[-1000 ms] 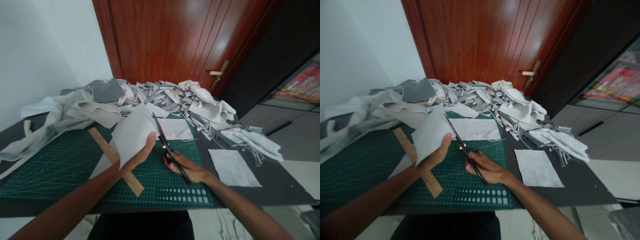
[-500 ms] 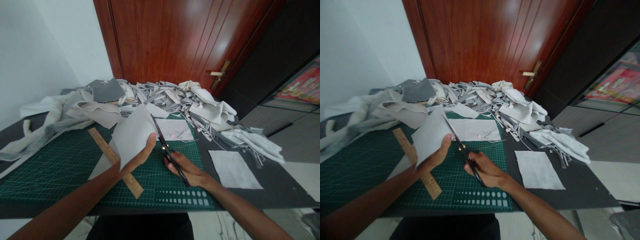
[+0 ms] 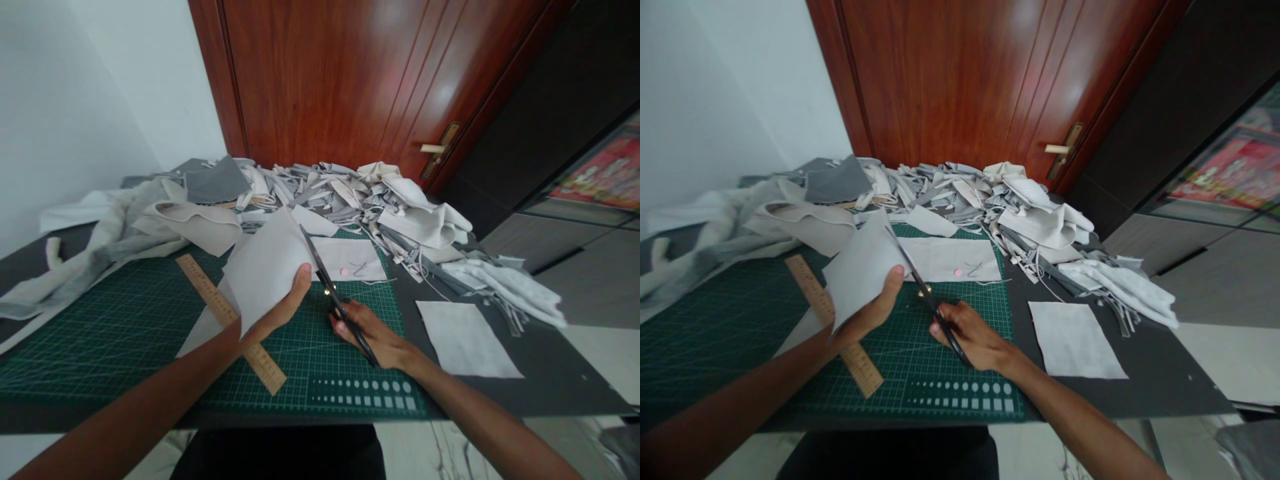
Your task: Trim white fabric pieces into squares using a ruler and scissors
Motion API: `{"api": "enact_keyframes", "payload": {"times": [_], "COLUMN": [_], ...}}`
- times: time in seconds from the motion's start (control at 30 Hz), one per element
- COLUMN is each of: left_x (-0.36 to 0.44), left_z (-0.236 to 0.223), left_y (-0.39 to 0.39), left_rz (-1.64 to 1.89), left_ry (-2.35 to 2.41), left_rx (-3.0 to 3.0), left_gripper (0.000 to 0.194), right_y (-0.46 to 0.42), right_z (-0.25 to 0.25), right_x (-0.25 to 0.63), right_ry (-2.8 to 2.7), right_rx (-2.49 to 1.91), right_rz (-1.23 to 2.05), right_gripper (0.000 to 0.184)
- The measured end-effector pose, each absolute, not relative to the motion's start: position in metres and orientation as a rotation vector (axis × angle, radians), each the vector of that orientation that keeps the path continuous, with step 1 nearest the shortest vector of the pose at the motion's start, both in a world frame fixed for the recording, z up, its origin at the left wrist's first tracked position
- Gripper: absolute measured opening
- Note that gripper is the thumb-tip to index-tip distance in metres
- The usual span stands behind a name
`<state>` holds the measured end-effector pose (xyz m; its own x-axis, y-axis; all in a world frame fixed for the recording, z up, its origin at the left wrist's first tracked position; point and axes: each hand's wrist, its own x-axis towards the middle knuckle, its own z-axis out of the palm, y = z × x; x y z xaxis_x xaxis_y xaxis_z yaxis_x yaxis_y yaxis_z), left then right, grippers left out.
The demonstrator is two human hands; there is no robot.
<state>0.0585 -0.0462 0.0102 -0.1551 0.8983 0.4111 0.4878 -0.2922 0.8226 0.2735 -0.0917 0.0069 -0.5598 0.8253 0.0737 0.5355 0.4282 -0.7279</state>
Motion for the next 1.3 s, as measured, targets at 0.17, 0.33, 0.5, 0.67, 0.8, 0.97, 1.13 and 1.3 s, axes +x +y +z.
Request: {"api": "enact_keyframes", "payload": {"times": [0.17,0.33,0.5,0.67,0.8,0.97,1.13,1.3], "left_x": [0.060,0.063,0.064,0.066,0.065,0.064,0.065,0.064], "left_z": [0.015,0.020,0.018,0.017,0.013,0.008,0.011,0.016], "left_y": [-0.048,-0.047,-0.041,-0.037,-0.036,-0.036,-0.034,-0.032], "left_rz": [1.393,1.348,1.340,1.296,1.273,1.282,1.290,1.342], "left_ry": [1.532,1.503,1.505,1.543,1.575,1.599,1.548,1.408], "left_rx": [1.698,1.610,1.523,1.498,1.501,1.507,1.502,1.476], "left_gripper": [0.062,0.057,0.053,0.054,0.059,0.061,0.054,0.046], "right_y": [-0.091,-0.090,-0.086,-0.083,-0.083,-0.082,-0.080,-0.079], "right_z": [0.009,0.010,0.008,0.005,0.004,0.003,0.002,0.002], "right_x": [0.273,0.272,0.275,0.278,0.278,0.278,0.281,0.282], "right_ry": [-2.257,-2.232,-2.216,-2.181,-2.170,-2.141,-2.144,-2.142], "right_rx": [-1.123,-1.070,-1.060,-1.022,-1.021,-1.024,-1.029,-1.080], "right_rz": [0.938,0.982,0.992,1.039,1.042,1.039,1.060,1.062], "right_gripper": [0.061,0.063,0.064,0.063,0.064,0.063,0.065,0.067]}}
